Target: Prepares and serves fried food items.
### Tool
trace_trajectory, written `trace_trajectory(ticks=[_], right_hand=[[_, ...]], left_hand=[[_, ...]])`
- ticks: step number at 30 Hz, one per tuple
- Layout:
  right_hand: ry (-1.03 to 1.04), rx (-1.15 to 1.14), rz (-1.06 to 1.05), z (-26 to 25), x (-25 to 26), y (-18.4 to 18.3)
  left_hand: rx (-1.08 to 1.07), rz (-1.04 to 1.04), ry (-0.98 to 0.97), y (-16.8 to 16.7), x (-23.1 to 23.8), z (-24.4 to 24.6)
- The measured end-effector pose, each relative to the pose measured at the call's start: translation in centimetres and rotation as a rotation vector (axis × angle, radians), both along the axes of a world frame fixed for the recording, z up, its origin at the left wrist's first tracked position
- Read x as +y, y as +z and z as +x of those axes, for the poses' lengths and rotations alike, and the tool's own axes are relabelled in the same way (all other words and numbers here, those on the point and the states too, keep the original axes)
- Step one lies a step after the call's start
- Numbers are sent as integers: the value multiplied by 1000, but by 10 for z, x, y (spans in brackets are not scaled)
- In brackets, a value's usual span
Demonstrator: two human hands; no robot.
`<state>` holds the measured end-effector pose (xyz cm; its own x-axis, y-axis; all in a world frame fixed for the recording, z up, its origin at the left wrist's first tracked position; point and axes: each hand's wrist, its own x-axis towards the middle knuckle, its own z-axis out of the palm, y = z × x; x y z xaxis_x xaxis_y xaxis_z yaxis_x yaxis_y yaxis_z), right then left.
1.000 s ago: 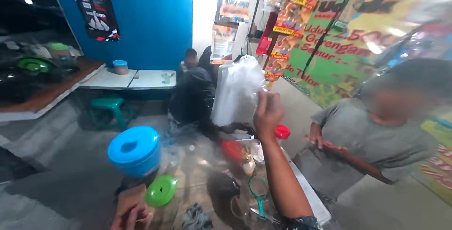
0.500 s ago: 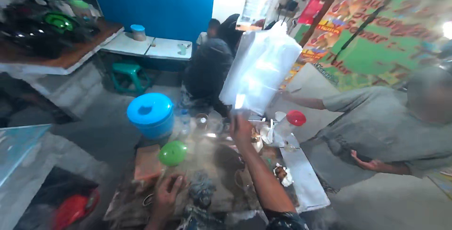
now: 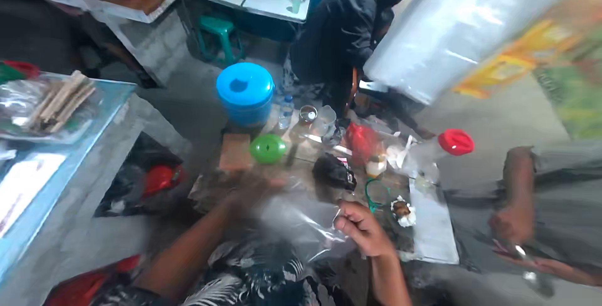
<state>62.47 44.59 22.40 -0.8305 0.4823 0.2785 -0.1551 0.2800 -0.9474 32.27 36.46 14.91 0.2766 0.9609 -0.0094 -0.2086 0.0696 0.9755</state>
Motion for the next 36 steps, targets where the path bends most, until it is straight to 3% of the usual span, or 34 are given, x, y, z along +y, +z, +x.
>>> trace_trajectory(ticks=[4,6,9,11,13,15,17,20,22,25,27,30,33,36], right_hand=[[-10,-153,65,29,18,12],[-30,-203,79,37,22,15],[-126,-296,149,42,25,13],[-372,-461,374,41,25,7],[-742,-666,754,25,19,-1],[-954,-541,855,-9,8,-10],[-858,-332,650,-50,-17,-22],[-390,-362,186,-115,-60,-49],[-187,-325,-26,-153,-84,-69],[64,-299,-107,-200,-103,-81],[156,-317,-133,-232,-118,-79],[174,-259,-350,-285,-148,-75],[195,-181,-479,-339,-187,-74],[361,-294,-388,-387,-238,-68]], left_hand=[[-189,-135,-37,31,6,19],[-119,-181,10,45,11,27],[-73,-109,-23,37,14,28],[23,-133,33,32,10,31],[108,-206,176,30,1,35],[123,-286,388,31,-15,37],[107,-342,569,33,-37,35],[34,-456,744,36,-74,31],[-63,-568,931,32,-98,23],[-270,-551,1229,12,-142,0],[-262,-519,1368,8,-181,-17],[28,-535,1470,-10,-251,-47],[389,-752,1548,-46,-325,-81],[685,-958,1441,-49,-376,-106]])
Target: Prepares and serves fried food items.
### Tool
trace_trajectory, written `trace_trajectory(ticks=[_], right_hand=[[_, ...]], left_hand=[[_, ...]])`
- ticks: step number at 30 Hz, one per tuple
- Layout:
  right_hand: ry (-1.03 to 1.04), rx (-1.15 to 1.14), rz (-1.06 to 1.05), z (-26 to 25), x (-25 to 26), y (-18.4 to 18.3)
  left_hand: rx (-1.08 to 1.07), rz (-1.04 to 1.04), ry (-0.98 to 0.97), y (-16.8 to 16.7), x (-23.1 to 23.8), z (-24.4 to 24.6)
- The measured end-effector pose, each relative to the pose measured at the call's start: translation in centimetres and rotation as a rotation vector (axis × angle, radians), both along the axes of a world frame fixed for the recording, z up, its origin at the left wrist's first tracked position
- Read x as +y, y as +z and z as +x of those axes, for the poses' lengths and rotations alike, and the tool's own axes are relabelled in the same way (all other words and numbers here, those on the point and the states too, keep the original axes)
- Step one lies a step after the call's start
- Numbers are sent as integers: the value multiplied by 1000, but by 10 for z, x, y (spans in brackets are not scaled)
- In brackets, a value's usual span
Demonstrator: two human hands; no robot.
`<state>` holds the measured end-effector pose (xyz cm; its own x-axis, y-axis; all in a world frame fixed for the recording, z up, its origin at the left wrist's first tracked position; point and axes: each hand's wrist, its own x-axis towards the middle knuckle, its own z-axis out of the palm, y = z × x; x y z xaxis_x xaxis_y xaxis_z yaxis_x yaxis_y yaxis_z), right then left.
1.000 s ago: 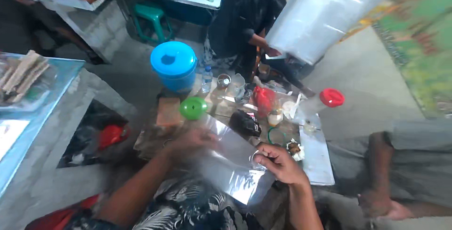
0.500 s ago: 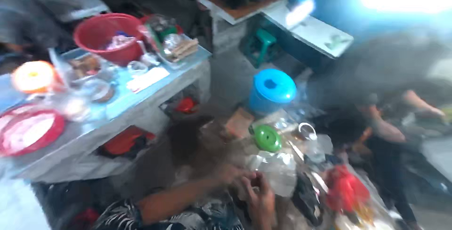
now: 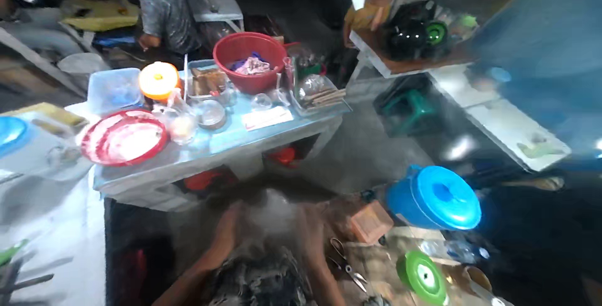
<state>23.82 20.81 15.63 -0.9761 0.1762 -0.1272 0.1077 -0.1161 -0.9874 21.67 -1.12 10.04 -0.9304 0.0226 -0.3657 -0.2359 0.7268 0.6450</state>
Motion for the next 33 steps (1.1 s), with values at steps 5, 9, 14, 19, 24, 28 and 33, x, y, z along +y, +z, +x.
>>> trace_trajectory(ticks=[5,9,14,19,24,28,33], right_hand=[[240,-56,457,-68,-63,-2],[-67,498,1060,-109,-84,4],[702,307,1082,-122,-132,-2],[1157,-369,1171,-183,-126,-61],[1248,-231,1133,-251,-124,-42],[1463,81,1135,-325,-115,-70],[1252,776,946,-397,-62,-54]], left_hand=[[202,254,-24,13,-37,-33],[64,116,83,29,-63,-84],[117,239,-9,39,-80,-126],[-266,538,-41,39,-112,-171],[-341,801,105,11,-130,-198],[-143,261,-43,-2,-128,-246],[175,92,539,-28,-92,-313]])
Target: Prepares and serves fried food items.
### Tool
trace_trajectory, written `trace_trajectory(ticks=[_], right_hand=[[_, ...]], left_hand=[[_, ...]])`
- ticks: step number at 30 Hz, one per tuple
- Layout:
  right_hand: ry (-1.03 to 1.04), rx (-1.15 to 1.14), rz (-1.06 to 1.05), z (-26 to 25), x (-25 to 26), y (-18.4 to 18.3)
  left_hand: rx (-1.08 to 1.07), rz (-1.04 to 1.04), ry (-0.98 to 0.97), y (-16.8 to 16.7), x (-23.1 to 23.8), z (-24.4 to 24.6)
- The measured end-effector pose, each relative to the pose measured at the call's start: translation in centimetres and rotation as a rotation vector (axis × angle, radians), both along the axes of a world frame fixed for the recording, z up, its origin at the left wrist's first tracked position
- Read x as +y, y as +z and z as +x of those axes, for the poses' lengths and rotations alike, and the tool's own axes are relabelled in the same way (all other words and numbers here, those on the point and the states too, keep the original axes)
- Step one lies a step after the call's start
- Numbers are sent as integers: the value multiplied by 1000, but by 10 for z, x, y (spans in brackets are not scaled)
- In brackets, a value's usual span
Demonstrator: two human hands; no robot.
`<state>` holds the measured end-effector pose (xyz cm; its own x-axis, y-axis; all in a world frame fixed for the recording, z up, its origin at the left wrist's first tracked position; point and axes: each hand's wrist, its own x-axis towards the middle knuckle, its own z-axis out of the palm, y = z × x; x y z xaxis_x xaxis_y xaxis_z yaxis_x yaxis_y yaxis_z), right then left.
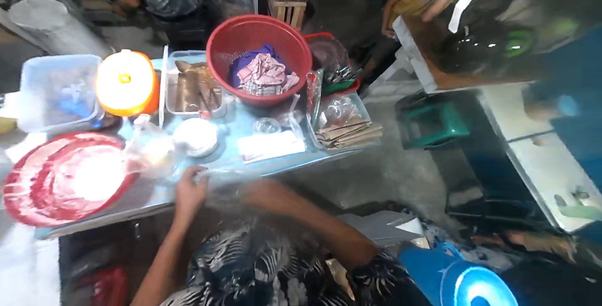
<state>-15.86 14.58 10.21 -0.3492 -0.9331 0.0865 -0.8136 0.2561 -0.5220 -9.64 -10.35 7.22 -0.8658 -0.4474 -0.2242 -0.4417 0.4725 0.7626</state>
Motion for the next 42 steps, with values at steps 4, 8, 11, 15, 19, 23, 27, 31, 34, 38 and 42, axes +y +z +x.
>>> trace_trajectory(ticks=[4,8,11,15,19,23,27,31,34,38,42], right_hand=[[-573,196,54,-113,107,13],[-595,87,424,-207,194,16],[-543,-101,647,-239,208,6],[-481,-17,669,-243,210,-4],[-610,111,444,-237,217,-9],[-820,-86,203,-233,224,-8],[-931,-144,16,-224,221,8],[-1105,-119,-222,-215,203,30],[-1314,-63,-237,-215,186,35],[-1392,-187,-309,-207,154,45],[-949,-780,-502,-176,84,54]], left_hand=[[122,183,244,10,20,-39],[122,458,459,20,34,-62],[127,427,537,7,35,-70],[30,435,544,-16,32,-66],[-63,421,540,-15,31,-59],[-101,434,518,-25,30,-52],[-129,408,481,-29,30,-53],[-80,431,483,-20,32,-58],[-52,458,482,-17,30,-61],[-93,478,377,-10,19,-56],[-166,514,354,-11,9,-48]])
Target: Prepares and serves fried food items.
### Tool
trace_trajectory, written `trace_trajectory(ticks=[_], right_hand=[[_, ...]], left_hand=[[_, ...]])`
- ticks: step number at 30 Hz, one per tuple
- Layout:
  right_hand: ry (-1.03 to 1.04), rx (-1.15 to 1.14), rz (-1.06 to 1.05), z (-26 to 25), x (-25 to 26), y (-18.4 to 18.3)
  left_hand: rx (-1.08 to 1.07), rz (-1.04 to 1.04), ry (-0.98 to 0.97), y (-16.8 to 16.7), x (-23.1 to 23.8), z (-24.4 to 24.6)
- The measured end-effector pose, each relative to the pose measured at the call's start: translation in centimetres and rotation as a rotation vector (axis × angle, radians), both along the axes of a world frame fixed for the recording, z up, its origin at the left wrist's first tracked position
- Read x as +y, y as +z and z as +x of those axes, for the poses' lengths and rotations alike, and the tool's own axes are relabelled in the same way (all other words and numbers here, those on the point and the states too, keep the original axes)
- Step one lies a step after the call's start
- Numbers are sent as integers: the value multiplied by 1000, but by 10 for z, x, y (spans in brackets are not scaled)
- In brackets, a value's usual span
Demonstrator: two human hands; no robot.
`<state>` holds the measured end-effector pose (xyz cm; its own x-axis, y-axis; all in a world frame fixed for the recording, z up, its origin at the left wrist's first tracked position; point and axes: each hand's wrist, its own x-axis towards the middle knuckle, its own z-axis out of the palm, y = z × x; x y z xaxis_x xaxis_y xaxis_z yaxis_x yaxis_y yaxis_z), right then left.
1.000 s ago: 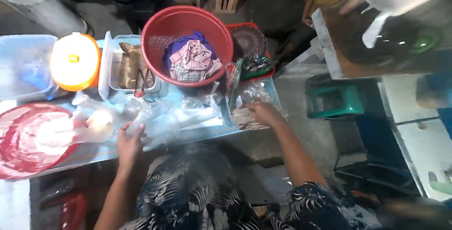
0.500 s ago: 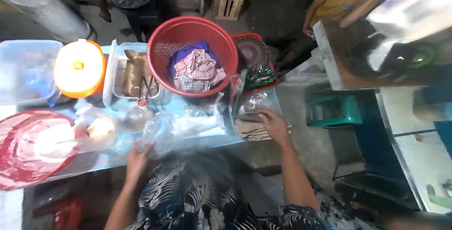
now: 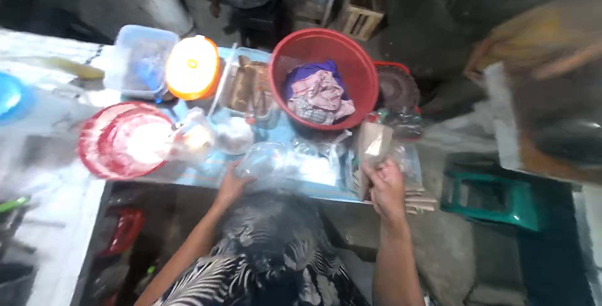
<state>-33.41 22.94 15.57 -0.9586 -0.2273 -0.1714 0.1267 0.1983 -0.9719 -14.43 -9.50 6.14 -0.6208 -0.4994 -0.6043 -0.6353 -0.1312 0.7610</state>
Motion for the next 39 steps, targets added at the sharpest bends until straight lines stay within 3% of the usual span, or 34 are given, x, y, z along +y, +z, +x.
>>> trace_trajectory(ticks=[2,4,7,9,11,13,16,21,24,27,30,34,39], right_hand=[[121,66,144,12,-41,0],[64,302,284,20,-79,-2],[0,721,122,43,-135,-10],[213,979,103,67,-170,-38],[578,1124,160,82,-199,-85],[923,1042,286,86,-212,-136],[1250,589,618,82,-218,-166],[1355,326,1039,95,-242,-141],[1404,212,1067,97,-246,-122],[1545,117,1038,83,-248,-115],[1632,98,973,67,-248,-120],[1362,236,1071,81,-245,-113],[1384,478,1179,79,-237,-130]], left_hand=[[-33,-13,-7,-2,-2,0],[-35,-24,-7,-6,-1,-1],[-14,-56,-15,-10,-1,-2],[9,-106,-57,-7,-1,6],[32,-117,-116,-11,0,18],[71,-30,24,-32,-7,13],[3,92,104,-47,-22,5],[97,-178,73,-34,-16,6],[189,-399,157,-34,-13,11],[54,-342,25,-41,-20,20],[-127,-245,-58,-47,-17,22],[-362,-266,-106,-46,-11,15],[-496,-331,-188,-39,-9,1]])
